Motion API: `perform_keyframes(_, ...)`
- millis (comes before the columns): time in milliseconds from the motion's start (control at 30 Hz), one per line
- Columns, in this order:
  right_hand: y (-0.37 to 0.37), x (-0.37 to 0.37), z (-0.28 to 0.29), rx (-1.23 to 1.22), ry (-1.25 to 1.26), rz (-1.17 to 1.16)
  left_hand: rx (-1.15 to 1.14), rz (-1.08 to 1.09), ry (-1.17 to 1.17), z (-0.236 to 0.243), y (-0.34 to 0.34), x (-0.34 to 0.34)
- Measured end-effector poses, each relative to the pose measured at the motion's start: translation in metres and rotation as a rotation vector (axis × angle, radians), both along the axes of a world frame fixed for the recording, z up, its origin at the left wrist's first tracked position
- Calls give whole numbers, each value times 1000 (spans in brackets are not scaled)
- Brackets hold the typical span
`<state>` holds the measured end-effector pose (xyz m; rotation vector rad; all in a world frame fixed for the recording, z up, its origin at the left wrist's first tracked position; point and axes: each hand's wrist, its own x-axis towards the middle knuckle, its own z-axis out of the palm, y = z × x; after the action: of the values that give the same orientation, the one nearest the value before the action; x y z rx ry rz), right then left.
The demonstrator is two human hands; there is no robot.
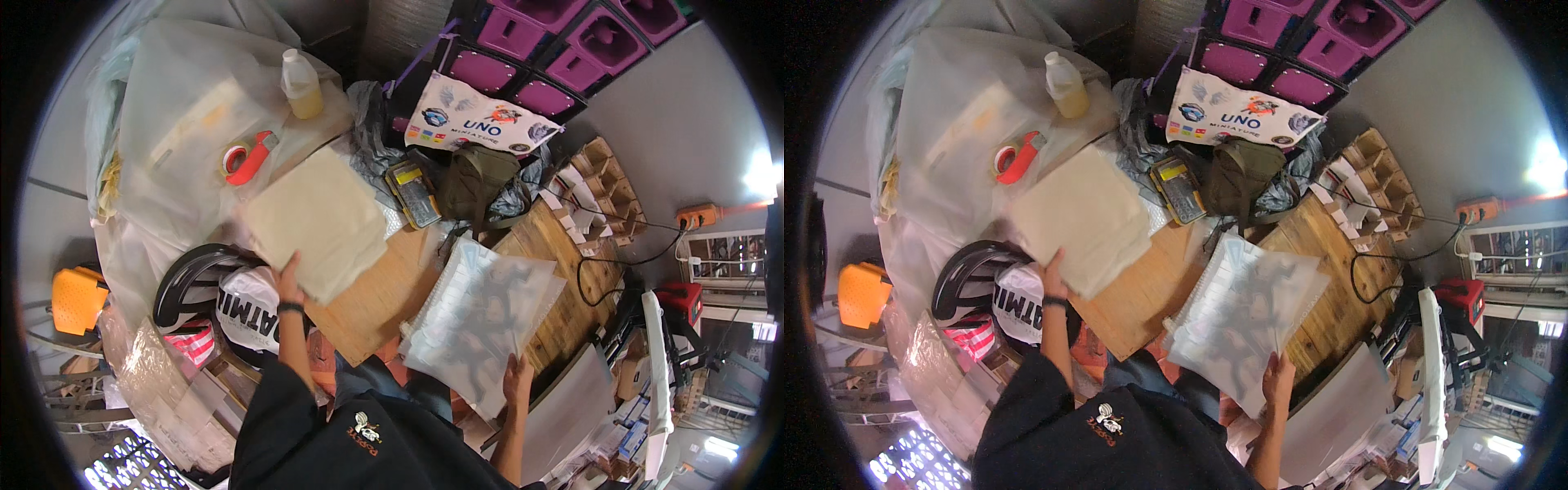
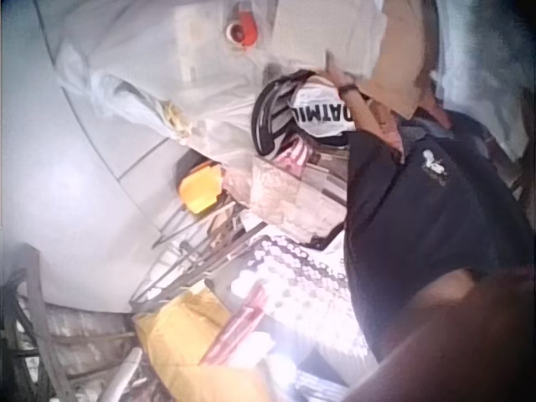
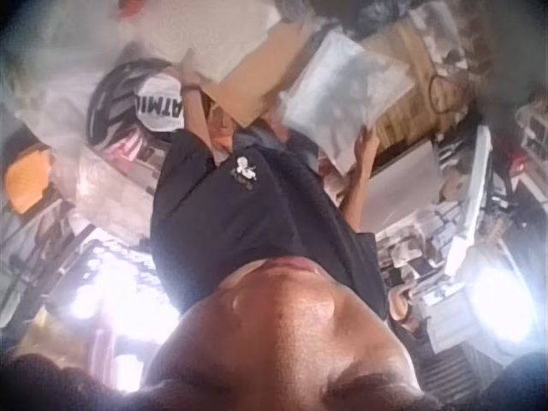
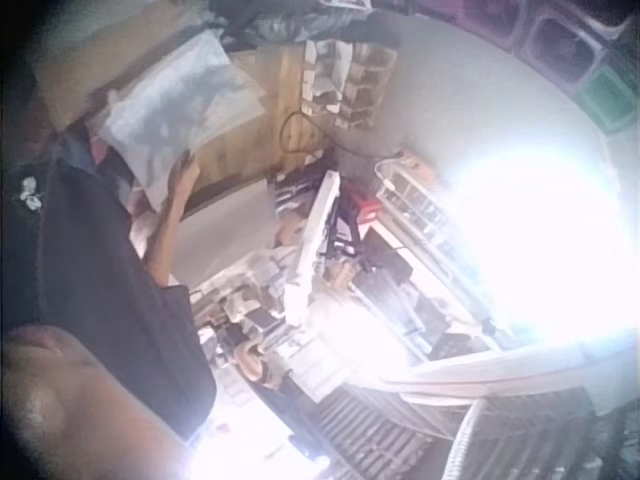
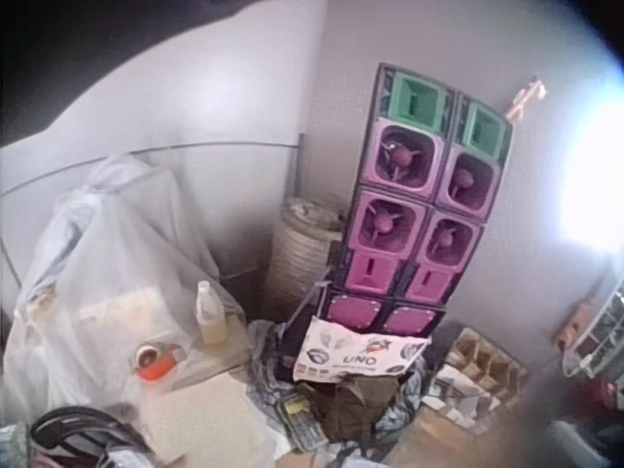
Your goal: The person organizes various heat transfer sheets and printed apparel on a cluttered table. They sort through stacks of transparent design sheets, move a white t-shirt, and place items into a plastic bag.
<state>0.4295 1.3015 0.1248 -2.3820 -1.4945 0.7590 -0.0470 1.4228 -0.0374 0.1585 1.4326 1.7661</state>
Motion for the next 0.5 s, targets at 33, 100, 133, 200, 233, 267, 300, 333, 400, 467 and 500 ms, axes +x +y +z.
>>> perform_keyframes(33,5,-4,11,-35,-21,63,6,-20,-57,-10,-34,-16)
perform_keyframes(100,17,-11,33,69,63,120,-53,-2,-107,-5,-101,-26)
perform_keyframes(133,23,-15,40,117,103,146,-40,-26,-56,-2,-131,-31)
perform_keyframes(200,42,-24,56,10,235,156,-167,88,-144,22,-179,-40)
perform_keyframes(233,58,-40,67,-11,263,228,-167,125,-51,4,-219,-64)
perform_keyframes(267,72,-52,71,-30,276,286,-176,138,-78,5,-245,-79)
perform_keyframes(300,86,-59,70,-53,304,334,-178,152,-110,14,-263,-88)
perform_keyframes(333,100,-65,66,-78,332,382,-182,166,-142,20,-276,-97)
perform_keyframes(400,140,-88,60,-181,430,446,-185,235,-35,52,-285,-102)
perform_keyframes(467,189,-117,23,-221,607,567,-211,293,1,70,-301,-111)
perform_keyframes(500,216,-128,-6,-180,700,672,-233,312,-31,71,-318,-118)
